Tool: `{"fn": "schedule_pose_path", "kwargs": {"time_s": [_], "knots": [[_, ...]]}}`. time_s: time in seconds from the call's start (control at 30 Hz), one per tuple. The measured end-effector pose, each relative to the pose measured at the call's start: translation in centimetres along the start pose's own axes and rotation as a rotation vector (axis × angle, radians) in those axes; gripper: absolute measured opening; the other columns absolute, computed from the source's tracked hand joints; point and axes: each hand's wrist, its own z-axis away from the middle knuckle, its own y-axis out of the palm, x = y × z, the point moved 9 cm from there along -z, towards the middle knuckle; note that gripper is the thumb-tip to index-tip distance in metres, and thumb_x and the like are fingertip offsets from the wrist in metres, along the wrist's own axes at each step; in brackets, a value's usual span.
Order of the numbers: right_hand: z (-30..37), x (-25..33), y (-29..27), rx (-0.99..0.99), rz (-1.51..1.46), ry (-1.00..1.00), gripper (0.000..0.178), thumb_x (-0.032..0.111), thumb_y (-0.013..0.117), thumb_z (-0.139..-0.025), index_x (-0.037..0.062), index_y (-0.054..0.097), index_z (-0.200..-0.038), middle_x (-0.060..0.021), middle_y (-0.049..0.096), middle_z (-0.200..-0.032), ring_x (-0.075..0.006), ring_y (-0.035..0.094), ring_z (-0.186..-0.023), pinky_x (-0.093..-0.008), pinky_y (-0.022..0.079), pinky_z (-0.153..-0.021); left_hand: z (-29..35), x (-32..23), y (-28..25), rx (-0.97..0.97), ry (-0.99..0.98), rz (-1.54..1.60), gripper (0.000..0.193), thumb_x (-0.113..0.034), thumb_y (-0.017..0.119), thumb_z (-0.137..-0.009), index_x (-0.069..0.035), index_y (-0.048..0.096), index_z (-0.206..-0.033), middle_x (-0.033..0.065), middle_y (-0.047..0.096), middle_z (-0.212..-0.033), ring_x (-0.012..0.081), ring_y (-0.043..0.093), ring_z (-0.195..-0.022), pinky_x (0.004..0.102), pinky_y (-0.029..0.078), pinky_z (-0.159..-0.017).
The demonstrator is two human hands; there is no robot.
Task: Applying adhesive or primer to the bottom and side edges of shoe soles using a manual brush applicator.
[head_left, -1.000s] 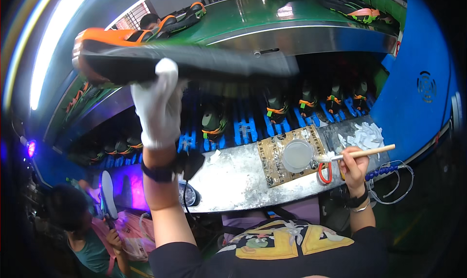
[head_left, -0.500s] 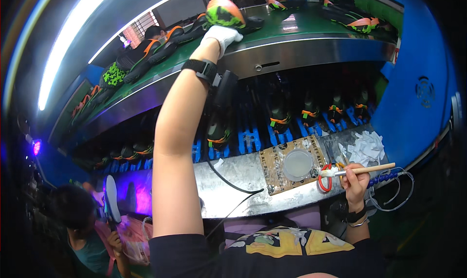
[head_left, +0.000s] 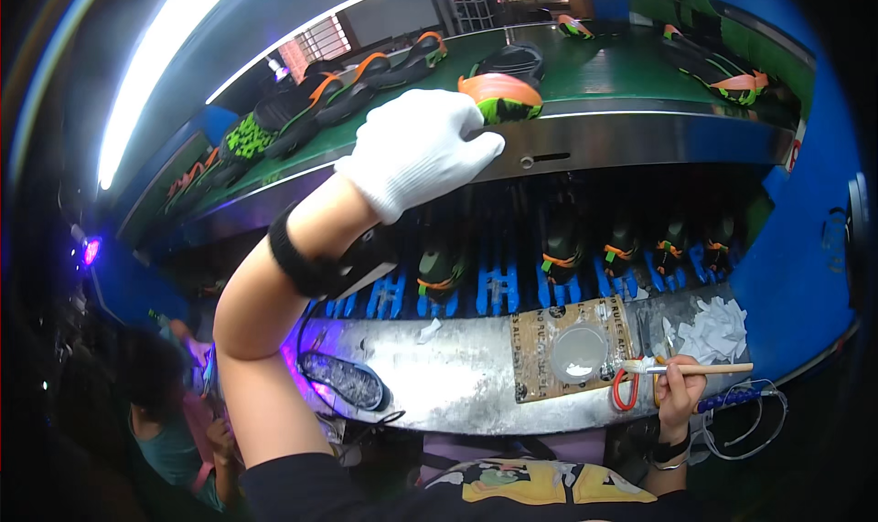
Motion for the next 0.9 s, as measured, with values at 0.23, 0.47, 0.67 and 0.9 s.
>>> {"fn": "schedule_pose_path", "kwargs": {"time_s": [0.23, 0.47, 0.67, 0.9], "knots": [[-2.1, -1.7, -0.9, -0.016, 0.013, 0.040, 0.009, 0.007, 0.052, -0.080, -0.0007, 0.051, -0.082, -0.0013, 0.045, -0.055, -0.0052, 0.038, -0.041, -0.0174, 0.028, -0.037, -3.5, -2.5, 0.0, 0.091, 0.019, 0.018, 0.035, -0.034, 0.061, -0.071, 0.000, 0.061, -0.063, 0.0097, 0.058, -0.057, 0.0194, 0.058, -0.054, 0.0274, 0.045, -0.056], [-3.3, -1.8, -1.6, -0.103, -0.004, 0.080, 0.008, 0.008, 0.052, -0.081, -0.0003, 0.051, -0.082, -0.0013, 0.045, -0.055, -0.0049, 0.037, -0.040, -0.0177, 0.027, -0.037, -16.3, 4.2, 9.5, 0.602, -0.003, 0.010, 0.067, -0.052, 0.055, -0.072, -0.006, 0.047, -0.120, 0.0130, 0.047, -0.122, 0.0225, 0.043, -0.113, 0.0322, 0.036, -0.089], [-3.7, -0.6, -2.9, -0.177, 0.069, 0.000, 0.009, 0.008, 0.053, -0.080, -0.0009, 0.050, -0.081, -0.0018, 0.044, -0.053, -0.0054, 0.037, -0.040, -0.0177, 0.027, -0.037, -24.0, 21.2, 18.1, 0.777, -0.314, -0.219, 0.054, -0.039, 0.054, -0.076, -0.004, 0.049, -0.117, 0.0154, 0.050, -0.118, 0.0283, 0.050, -0.103, 0.0397, 0.038, -0.086], [-5.5, -1.6, -2.5, -0.129, 0.038, 0.072, 0.007, 0.006, 0.053, -0.080, -0.0008, 0.050, -0.081, -0.0018, 0.044, -0.054, -0.0053, 0.037, -0.041, -0.0175, 0.028, -0.038, -18.9, 28.7, 16.6, 0.564, -0.321, -0.256, 0.053, -0.039, 0.064, -0.070, -0.001, 0.056, -0.106, 0.0172, 0.054, -0.109, 0.0293, 0.052, -0.101, 0.0362, 0.041, -0.084]]}}
